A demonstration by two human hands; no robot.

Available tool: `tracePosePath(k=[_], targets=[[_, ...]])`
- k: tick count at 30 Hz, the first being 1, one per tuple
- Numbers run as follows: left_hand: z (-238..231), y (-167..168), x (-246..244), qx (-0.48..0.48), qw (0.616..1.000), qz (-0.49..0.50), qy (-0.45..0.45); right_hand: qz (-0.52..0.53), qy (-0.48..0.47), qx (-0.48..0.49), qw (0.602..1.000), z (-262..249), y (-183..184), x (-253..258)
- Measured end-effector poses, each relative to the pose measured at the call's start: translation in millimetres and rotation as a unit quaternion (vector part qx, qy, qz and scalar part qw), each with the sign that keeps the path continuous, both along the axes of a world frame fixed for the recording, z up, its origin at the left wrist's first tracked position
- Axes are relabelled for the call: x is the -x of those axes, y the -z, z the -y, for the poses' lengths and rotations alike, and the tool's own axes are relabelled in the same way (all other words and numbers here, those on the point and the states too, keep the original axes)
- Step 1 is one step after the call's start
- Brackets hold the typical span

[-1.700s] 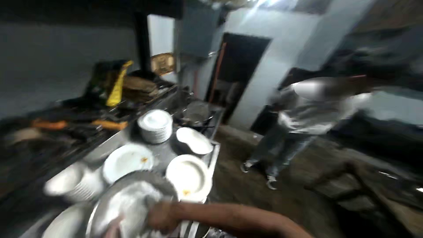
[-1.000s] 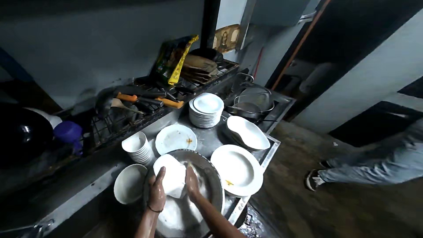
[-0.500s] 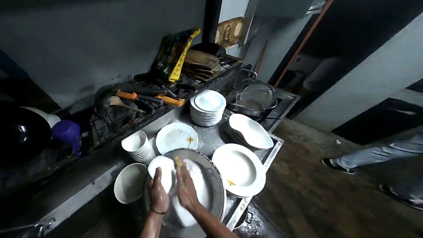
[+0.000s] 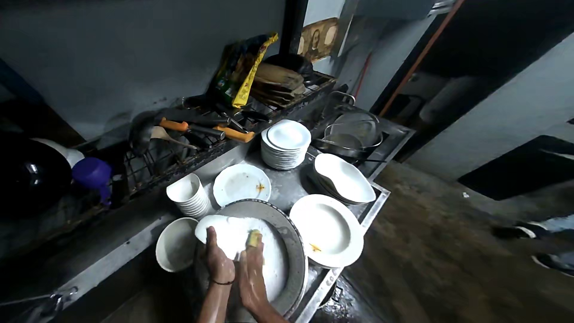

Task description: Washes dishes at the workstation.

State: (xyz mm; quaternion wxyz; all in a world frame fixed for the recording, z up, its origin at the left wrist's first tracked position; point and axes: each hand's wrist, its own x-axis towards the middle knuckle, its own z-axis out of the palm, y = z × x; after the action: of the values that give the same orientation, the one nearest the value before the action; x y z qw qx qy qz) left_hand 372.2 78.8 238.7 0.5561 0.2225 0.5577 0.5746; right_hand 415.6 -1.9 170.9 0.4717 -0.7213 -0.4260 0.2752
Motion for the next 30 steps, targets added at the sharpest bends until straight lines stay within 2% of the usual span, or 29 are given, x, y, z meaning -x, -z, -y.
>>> tracePosePath(k=[2,5,7,9,11,13,14,15,17,18,20,22,23,24,26,28,29,30], targets=[[0,9,8,-0.013,1.0,0.007,0.006,-0.038,0.046,0.049,0.997,-30,15,-19],[7,28,31,-0.062,0.996,0.008,0.066,-0.084,0.023,0.095,0.992,-82,16,-65],[2,34,47,-0.082,0.991,0.005,0.109,-0.086,-0.045,0.078,0.992,-97,17,-95],[-9,42,55,-0.097,0.989,-0.027,0.112,-0.023,-0.138,0.047,0.989,-98,14,-118],[-30,39,45,-0.1,0.99,-0.08,0.055,0.048,-0.236,0.024,0.97,-94,-8,-127],[-46,40,26,-0.099,0.988,-0.115,0.003,0.12,-0.351,0.031,0.928,-72,-38,-115],[-49,47,20,-0.112,0.988,-0.102,0.035,0.161,-0.401,0.034,0.901,-57,-49,-101],[-50,54,18,-0.127,0.984,-0.064,0.108,0.2,-0.425,0.012,0.883,-43,-52,-86],[-39,53,17,-0.117,0.96,0.02,0.255,0.226,-0.43,-0.041,0.873,-27,-36,-65],[-29,44,17,-0.081,0.954,0.061,0.281,0.22,-0.42,-0.052,0.879,-26,-26,-61],[-19,38,19,0.004,0.957,0.122,0.265,0.211,-0.396,-0.018,0.893,-33,-14,-63],[-20,53,19,0.062,0.957,0.145,0.244,0.229,-0.366,0.041,0.901,-37,6,-72],[-23,63,18,0.077,0.961,0.124,0.236,0.255,-0.367,0.073,0.892,-36,16,-80],[-28,75,16,0.085,0.966,0.075,0.232,0.285,-0.396,0.124,0.864,-34,21,-89],[-34,92,14,0.089,0.965,-0.083,0.234,0.334,-0.469,0.23,0.785,-23,12,-111],[-35,89,8,0.108,0.938,-0.243,0.223,0.396,-0.502,0.306,0.705,-23,-9,-128],[-35,85,5,0.117,0.926,-0.279,0.228,0.422,-0.501,0.325,0.683,-32,-14,-129],[-34,84,2,0.123,0.921,-0.287,0.231,0.442,-0.487,0.307,0.688,-41,-6,-126]])
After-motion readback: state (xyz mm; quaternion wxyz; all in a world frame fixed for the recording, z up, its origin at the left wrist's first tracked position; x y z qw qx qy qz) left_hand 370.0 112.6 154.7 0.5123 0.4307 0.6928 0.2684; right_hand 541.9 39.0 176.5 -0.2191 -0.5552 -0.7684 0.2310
